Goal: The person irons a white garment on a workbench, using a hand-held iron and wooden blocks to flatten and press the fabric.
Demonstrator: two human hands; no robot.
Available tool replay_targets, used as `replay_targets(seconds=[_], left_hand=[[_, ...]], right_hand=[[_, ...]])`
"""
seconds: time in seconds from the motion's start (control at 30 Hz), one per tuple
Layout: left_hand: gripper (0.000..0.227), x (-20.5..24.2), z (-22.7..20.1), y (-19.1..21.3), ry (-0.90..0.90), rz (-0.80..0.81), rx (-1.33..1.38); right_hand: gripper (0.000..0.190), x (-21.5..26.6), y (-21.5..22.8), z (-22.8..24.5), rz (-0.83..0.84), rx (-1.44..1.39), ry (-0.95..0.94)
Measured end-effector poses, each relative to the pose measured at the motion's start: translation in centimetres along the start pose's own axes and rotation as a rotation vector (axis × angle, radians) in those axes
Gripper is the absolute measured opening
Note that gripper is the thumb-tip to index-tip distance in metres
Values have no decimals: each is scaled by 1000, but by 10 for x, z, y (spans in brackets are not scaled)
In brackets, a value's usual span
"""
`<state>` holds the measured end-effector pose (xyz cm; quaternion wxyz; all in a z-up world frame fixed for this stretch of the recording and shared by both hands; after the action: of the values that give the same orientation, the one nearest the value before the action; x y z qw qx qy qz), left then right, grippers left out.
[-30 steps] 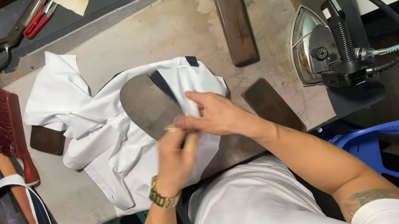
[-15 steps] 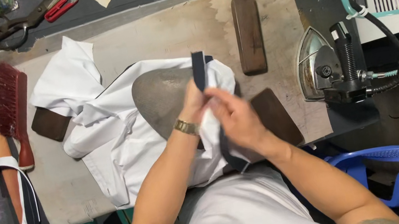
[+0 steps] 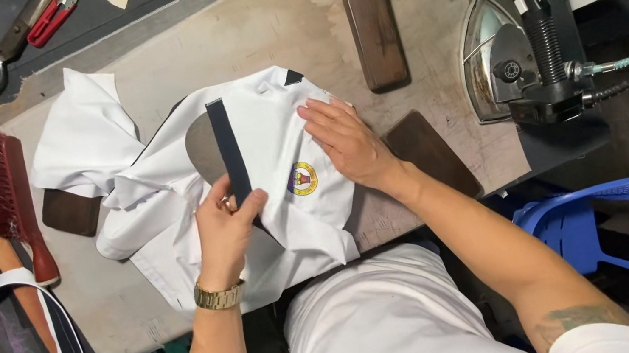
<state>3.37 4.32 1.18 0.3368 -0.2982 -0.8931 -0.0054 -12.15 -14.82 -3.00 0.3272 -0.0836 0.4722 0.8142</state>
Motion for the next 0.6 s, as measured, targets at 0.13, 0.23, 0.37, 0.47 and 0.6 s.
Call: replay_targets(seconds=[0.13, 0.23, 0.37, 0.47, 0.6], left_hand=[[15, -48, 23, 61, -248, -257, -79], [7, -57, 14, 67, -403, -300, -203], [15, -28, 8, 46, -209, -224, -259], [12, -35, 5, 55, -350, -224, -409], [12, -14, -13, 36, -1109, -320, -860]], right_hand=[[27, 0, 0, -5, 19, -21, 13], [25, -4, 4, -6, -29, 46, 126], [29, 7, 13, -5, -116, 120, 190], [27, 7, 11, -14, -87, 94, 153], [20, 6, 39, 5, -180, 173, 137]])
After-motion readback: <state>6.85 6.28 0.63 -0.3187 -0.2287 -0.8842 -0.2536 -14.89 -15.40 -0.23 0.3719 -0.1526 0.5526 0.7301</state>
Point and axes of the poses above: each hand's wrist, its own x-axis away from the middle knuckle, its own y-axis out of the back of the hand, z = x × y, the point moved 3 cm from there along -x, towards the middle knuckle, and after that the axes turned 13 degrees about x, right-handed, at the moved point
